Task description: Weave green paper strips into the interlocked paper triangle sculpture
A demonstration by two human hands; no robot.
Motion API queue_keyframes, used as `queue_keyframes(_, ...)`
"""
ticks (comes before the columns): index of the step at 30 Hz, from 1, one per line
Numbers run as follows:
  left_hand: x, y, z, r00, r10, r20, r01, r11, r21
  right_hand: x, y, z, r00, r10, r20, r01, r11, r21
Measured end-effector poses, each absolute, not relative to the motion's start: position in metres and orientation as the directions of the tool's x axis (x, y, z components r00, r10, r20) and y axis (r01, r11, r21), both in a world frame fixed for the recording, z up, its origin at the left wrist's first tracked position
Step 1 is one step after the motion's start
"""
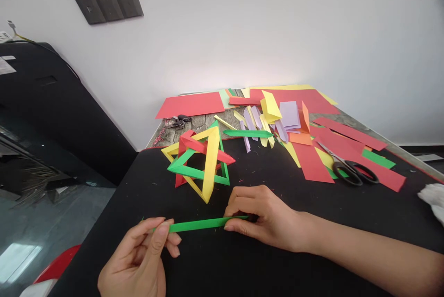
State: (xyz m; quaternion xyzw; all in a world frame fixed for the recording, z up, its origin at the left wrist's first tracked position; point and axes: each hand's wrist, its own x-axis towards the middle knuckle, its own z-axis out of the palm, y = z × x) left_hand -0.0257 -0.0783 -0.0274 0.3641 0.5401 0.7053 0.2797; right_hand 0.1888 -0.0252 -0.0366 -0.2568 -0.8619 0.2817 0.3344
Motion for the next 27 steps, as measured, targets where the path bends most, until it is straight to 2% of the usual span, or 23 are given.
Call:
queue_keyframes(7, -0.028, -0.081, -0.029, -0.549, 0.812, 0.197, -0.011, -0.242, 0.97, 0.188, -0.026, -0.037, -0.614, 0.638, 0.465, 0.274, 0.724, -0.633)
queue_keyframes(11, -0.028, -0.082, -0.032, -0.515, 0.81, 0.28, 0.033, -0.308, 0.951, 0.188, -0.026, -0.036, -0.639, 0.632, 0.438, 0.277, 0.72, -0.636)
queue_keyframes(14, -0.029, -0.084, -0.034, -0.428, 0.84, 0.334, 0.099, -0.324, 0.941, 0.188, -0.027, -0.035, -0.662, 0.616, 0.428, 0.298, 0.74, -0.603)
queue_keyframes(18, -0.031, -0.085, -0.035, -0.247, 0.917, 0.313, 0.215, -0.263, 0.941, 0.184, -0.031, -0.035, -0.675, 0.592, 0.44, 0.386, 0.792, -0.472)
queue_keyframes(23, -0.03, -0.083, -0.028, -0.071, 0.934, 0.351, 0.302, -0.315, 0.9, 0.174, -0.041, -0.033, -0.694, 0.507, 0.512, 0.443, 0.861, -0.251)
queue_keyframes(27, -0.027, -0.084, -0.024, 0.011, 0.938, 0.346, 0.372, -0.325, 0.87, 0.168, -0.047, -0.03, -0.699, 0.447, 0.558, 0.409, 0.89, -0.201)
